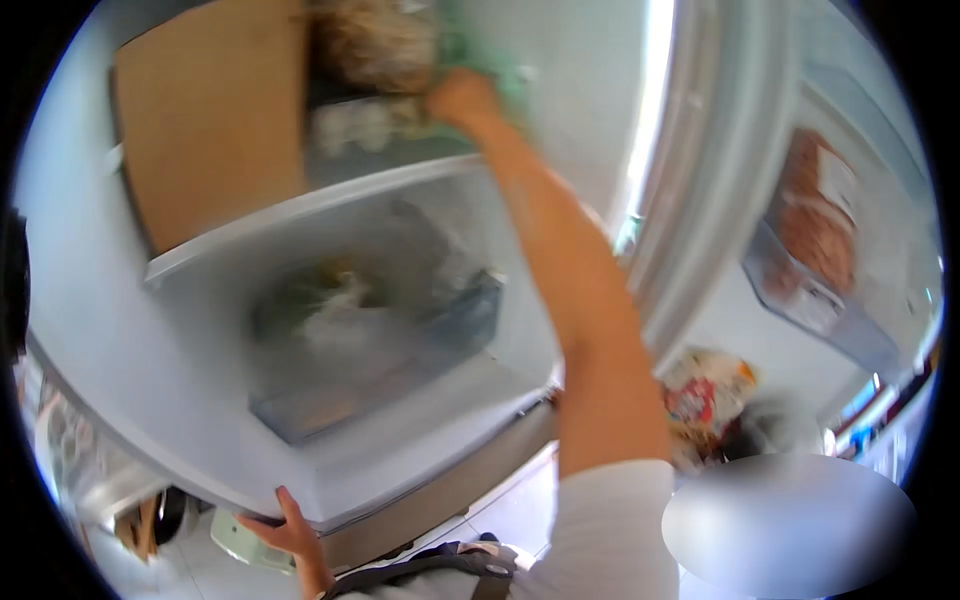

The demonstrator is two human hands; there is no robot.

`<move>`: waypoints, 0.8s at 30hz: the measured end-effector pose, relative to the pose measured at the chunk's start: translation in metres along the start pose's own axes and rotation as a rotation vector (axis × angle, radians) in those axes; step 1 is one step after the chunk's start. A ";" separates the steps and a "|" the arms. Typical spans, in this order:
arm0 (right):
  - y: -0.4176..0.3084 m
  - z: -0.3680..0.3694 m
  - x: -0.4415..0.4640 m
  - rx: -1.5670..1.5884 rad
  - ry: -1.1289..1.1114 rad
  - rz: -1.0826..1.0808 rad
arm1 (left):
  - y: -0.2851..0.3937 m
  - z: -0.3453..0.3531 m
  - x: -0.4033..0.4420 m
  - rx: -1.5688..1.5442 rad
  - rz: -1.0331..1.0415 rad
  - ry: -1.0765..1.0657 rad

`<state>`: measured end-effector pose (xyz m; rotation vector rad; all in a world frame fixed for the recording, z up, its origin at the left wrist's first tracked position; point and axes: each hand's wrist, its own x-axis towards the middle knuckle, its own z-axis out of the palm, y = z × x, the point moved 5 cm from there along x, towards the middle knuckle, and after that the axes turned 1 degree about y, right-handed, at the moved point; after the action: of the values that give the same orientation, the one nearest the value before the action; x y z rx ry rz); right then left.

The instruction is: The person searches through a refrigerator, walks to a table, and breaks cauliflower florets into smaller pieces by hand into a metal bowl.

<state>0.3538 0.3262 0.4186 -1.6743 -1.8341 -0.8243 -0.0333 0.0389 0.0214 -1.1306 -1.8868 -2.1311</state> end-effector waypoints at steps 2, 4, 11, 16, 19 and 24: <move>-0.013 -0.021 -0.013 0.112 0.063 0.214 | 0.008 0.004 0.004 0.048 -0.009 -0.010; -0.022 -0.028 -0.019 0.159 0.007 0.369 | 0.027 0.003 0.013 0.016 0.021 -0.065; -0.045 -0.060 -0.082 0.294 0.150 0.327 | 0.047 0.002 0.018 -0.056 0.197 -0.152; -0.061 -0.119 -0.180 0.491 0.421 0.068 | 0.036 0.001 0.018 -0.016 0.207 -0.175; -0.083 -0.142 -0.274 0.409 0.168 -0.135 | 0.035 0.001 0.020 -0.015 0.162 -0.200; -0.089 -0.141 -0.446 0.403 -0.243 -0.288 | 0.036 -0.011 0.010 -0.018 0.132 -0.242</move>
<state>0.3070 -0.0840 0.1822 -1.3174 -2.2645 -0.3293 -0.0266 0.0247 0.0572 -1.5325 -1.8263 -2.0236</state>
